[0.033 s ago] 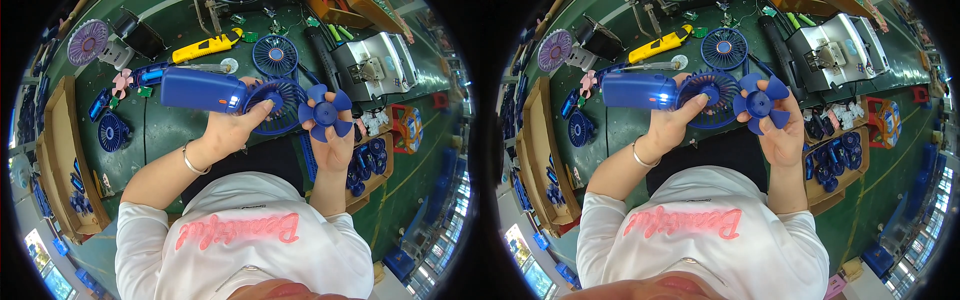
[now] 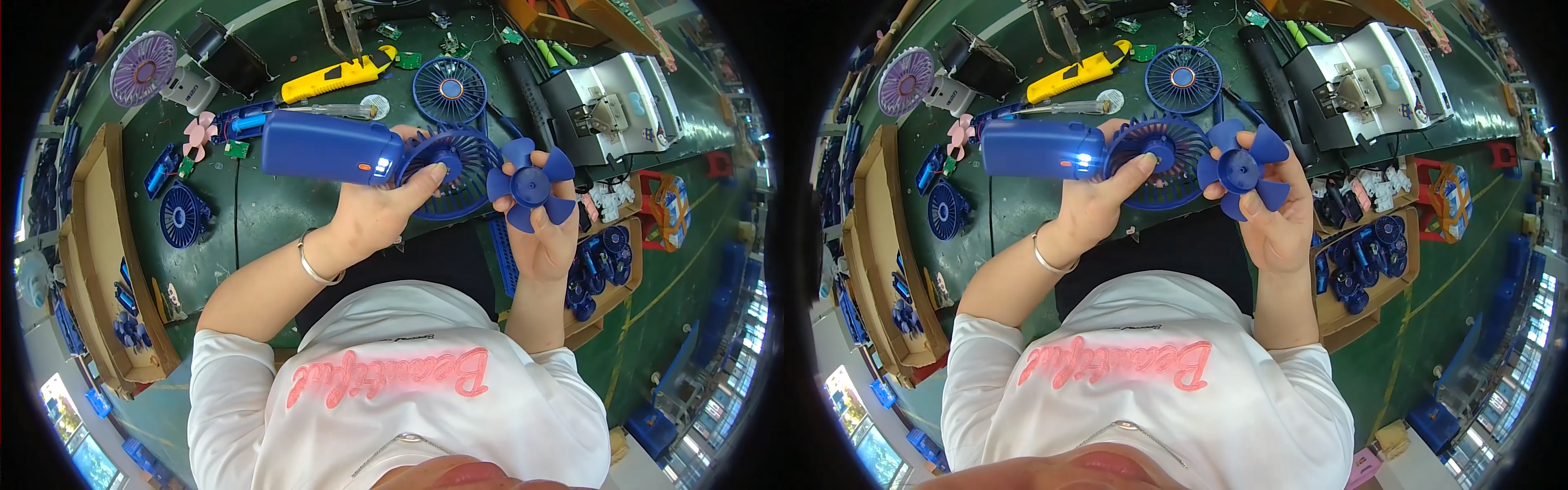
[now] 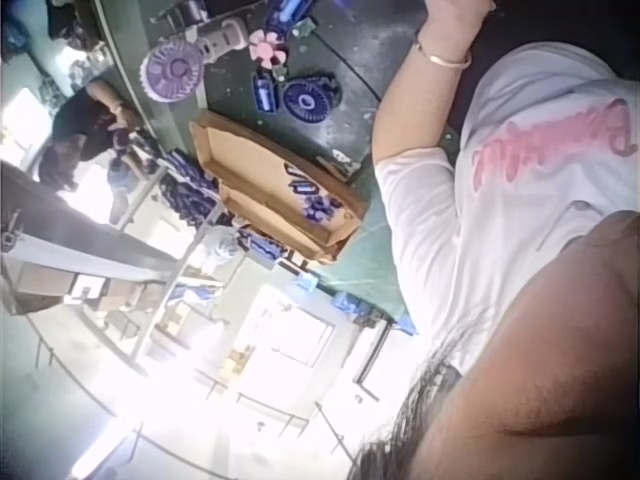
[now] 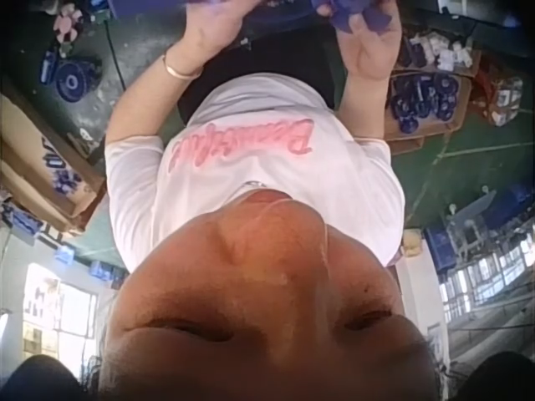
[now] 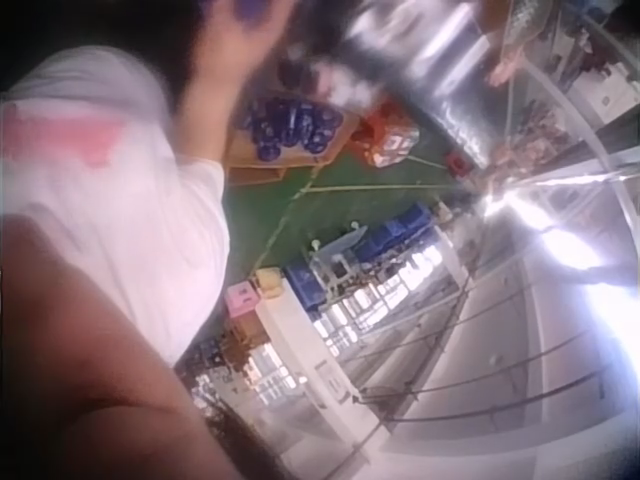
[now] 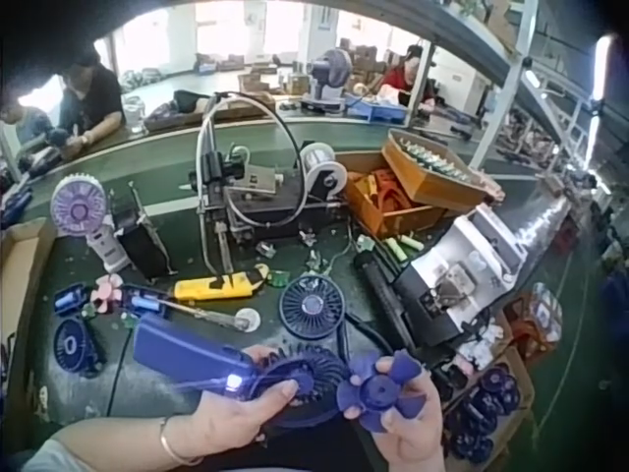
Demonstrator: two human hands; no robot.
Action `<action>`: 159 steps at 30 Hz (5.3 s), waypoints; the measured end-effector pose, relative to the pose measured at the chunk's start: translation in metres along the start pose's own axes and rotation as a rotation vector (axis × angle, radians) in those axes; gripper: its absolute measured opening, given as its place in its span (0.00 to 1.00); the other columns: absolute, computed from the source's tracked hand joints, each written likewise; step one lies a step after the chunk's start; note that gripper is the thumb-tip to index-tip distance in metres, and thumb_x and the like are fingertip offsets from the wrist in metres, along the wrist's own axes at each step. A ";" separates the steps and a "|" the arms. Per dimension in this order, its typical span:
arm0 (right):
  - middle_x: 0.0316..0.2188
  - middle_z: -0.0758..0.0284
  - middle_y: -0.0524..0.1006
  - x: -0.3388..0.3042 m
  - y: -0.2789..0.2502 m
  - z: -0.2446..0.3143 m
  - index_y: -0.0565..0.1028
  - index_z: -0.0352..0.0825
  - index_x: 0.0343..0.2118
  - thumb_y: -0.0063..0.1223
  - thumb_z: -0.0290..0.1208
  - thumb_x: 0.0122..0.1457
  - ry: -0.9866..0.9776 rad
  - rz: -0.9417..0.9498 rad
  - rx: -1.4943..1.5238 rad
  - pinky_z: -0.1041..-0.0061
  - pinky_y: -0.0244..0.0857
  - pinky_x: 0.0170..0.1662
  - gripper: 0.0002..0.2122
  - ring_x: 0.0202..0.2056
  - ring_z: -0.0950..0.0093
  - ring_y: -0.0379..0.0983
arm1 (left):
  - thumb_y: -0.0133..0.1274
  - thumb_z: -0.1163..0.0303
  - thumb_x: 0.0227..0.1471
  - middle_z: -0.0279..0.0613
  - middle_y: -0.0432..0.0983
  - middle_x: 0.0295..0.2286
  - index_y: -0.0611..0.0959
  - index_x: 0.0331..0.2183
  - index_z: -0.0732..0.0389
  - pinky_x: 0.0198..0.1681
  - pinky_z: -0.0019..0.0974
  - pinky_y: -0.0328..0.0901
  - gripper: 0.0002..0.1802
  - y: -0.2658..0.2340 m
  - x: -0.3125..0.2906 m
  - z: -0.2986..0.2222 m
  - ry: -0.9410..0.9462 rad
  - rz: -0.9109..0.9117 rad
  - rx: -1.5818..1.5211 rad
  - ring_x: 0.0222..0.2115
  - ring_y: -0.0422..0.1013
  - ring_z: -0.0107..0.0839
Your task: The person assembles portable fans by connecting circuit boards to internal wiring, fitting components into the handle housings, driving screws with an electric screwdriver, and attaching the fan blades and covers.
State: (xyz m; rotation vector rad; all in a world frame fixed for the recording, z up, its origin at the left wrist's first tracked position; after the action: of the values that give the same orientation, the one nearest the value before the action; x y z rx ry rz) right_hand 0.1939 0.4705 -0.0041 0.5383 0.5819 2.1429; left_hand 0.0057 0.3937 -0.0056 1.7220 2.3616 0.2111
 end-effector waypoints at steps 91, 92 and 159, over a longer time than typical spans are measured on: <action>0.46 0.55 0.75 -0.003 -0.053 0.009 0.54 0.25 0.60 0.31 0.40 0.67 0.466 -0.476 1.156 0.83 0.71 0.30 0.25 0.26 0.76 0.75 | 0.57 0.81 0.45 0.54 0.71 0.47 0.55 0.59 0.58 0.55 0.40 0.62 0.43 0.004 0.011 -0.009 -0.128 0.524 -0.477 0.49 0.70 0.40; 0.48 0.54 0.74 -0.002 -0.051 0.010 0.54 0.25 0.60 0.30 0.38 0.67 0.478 -0.484 1.116 0.82 0.72 0.32 0.24 0.27 0.75 0.75 | 0.57 0.81 0.45 0.54 0.71 0.47 0.55 0.59 0.58 0.55 0.40 0.62 0.43 0.004 0.011 -0.009 -0.127 0.523 -0.478 0.49 0.70 0.40; 0.20 0.67 0.68 0.012 0.093 0.069 0.68 0.35 0.46 0.33 0.64 0.59 -0.870 -0.081 -0.079 0.69 0.66 0.22 0.32 0.15 0.73 0.64 | 0.49 0.71 0.48 0.46 0.75 0.34 0.71 0.43 0.64 0.35 0.33 0.72 0.18 0.000 0.016 0.007 -0.466 0.497 -0.578 0.28 0.73 0.29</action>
State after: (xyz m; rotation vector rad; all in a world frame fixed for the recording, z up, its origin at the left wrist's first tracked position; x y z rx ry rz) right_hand 0.1690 0.4438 0.1070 1.2696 0.0254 1.6202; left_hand 0.0031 0.4090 -0.0133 1.7691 1.3494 0.4563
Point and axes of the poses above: each hand's wrist, its own x-axis towards the middle knuckle, its own y-axis out of the palm, z = x × y, the point moved 2 cm from there along x, towards the middle knuckle
